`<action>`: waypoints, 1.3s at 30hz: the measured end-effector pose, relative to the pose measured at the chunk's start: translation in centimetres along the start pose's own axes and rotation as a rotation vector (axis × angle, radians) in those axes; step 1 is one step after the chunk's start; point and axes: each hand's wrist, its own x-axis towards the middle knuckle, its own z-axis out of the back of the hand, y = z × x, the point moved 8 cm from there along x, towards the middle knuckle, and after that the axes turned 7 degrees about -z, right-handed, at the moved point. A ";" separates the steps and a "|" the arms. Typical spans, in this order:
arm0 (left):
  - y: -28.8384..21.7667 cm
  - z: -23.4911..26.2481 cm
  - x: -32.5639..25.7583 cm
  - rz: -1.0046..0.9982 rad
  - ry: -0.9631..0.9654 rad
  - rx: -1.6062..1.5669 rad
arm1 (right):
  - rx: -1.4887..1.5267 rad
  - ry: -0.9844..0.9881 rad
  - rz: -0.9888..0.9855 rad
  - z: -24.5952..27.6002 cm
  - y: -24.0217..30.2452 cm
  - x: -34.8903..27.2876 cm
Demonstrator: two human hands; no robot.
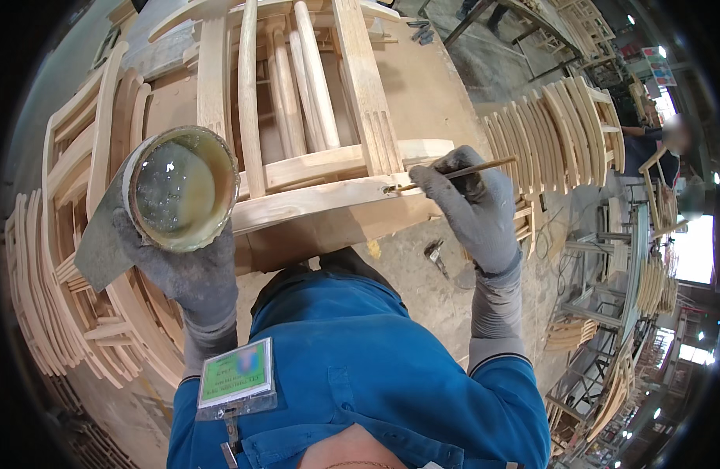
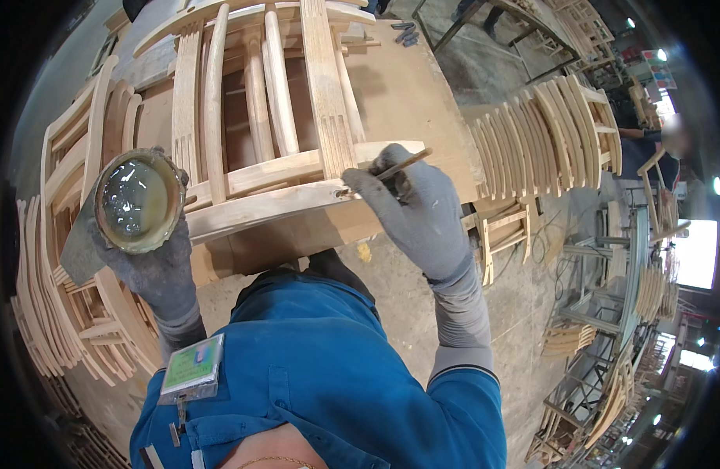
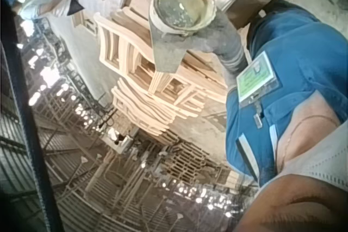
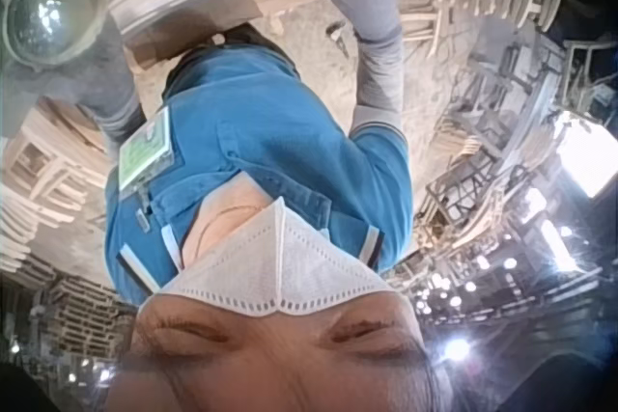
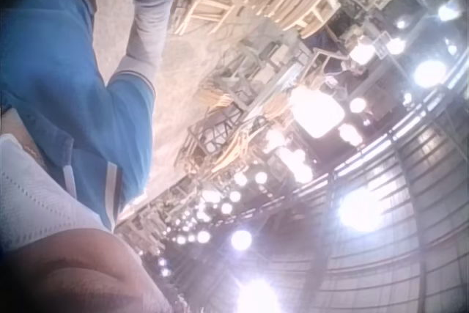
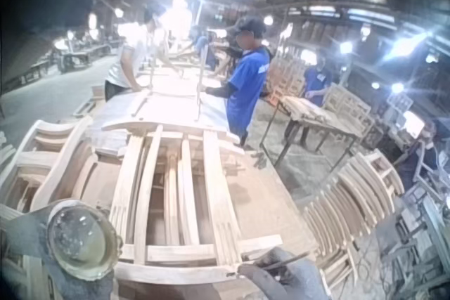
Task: The person applies a yellowish liquid to wooden chair frames using a brush and a small container. They repeatedly dip the brush into the container and coat the joints and surfaces of multiple chair frames on a workbench in a factory setting.
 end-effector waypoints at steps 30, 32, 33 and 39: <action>5.3 -3.1 1.4 0.764 -0.311 -0.838 | 0.705 -0.364 -0.392 1.5 -10.6 -1.2; 6.5 -3.0 1.1 0.813 -0.371 -1.041 | 0.765 -0.422 -0.421 1.7 -11.3 -1.4; 7.1 -3.1 1.1 0.830 -0.388 -1.167 | 0.779 -0.450 -0.421 2.1 -11.5 -1.5; 8.9 -1.8 1.1 0.814 -0.373 -1.102 | 0.765 -0.592 -0.392 5.0 -11.7 -1.1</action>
